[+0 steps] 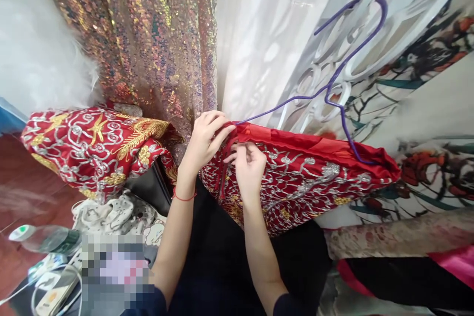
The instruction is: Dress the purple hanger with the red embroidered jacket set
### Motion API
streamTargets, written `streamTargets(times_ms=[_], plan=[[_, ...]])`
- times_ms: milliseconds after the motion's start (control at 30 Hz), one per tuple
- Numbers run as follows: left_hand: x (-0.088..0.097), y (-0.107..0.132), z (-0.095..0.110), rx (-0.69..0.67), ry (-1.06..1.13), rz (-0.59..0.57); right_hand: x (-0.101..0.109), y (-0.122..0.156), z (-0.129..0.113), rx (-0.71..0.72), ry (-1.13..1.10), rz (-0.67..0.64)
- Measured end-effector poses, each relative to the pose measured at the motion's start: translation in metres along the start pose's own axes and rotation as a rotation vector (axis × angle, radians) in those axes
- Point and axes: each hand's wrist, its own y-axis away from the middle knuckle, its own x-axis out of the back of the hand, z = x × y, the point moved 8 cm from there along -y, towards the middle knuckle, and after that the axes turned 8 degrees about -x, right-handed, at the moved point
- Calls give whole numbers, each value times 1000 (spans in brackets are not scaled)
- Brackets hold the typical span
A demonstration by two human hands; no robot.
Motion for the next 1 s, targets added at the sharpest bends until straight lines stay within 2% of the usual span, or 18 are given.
streamTargets(times_ms=[200,400,500,633,767,900,1000], plan=[[6,4,15,106,-55,24,2,8,-11,4,-62,53],[8,2,22,151,-72,99,7,20,-15,2,49,15],[8,0,19,170,-54,141,8,25,-7,-21,112,26],[5,0,9,215,3,215,5,32,29,-77,113,47],[-1,2,0,236,76,275,11,44,91,-186,80,200],[-6,2,-3,239,86,298,10,60,145,-296,44,204],[-8,2,-3,239,89,294,7,70,166,-327,9,182]])
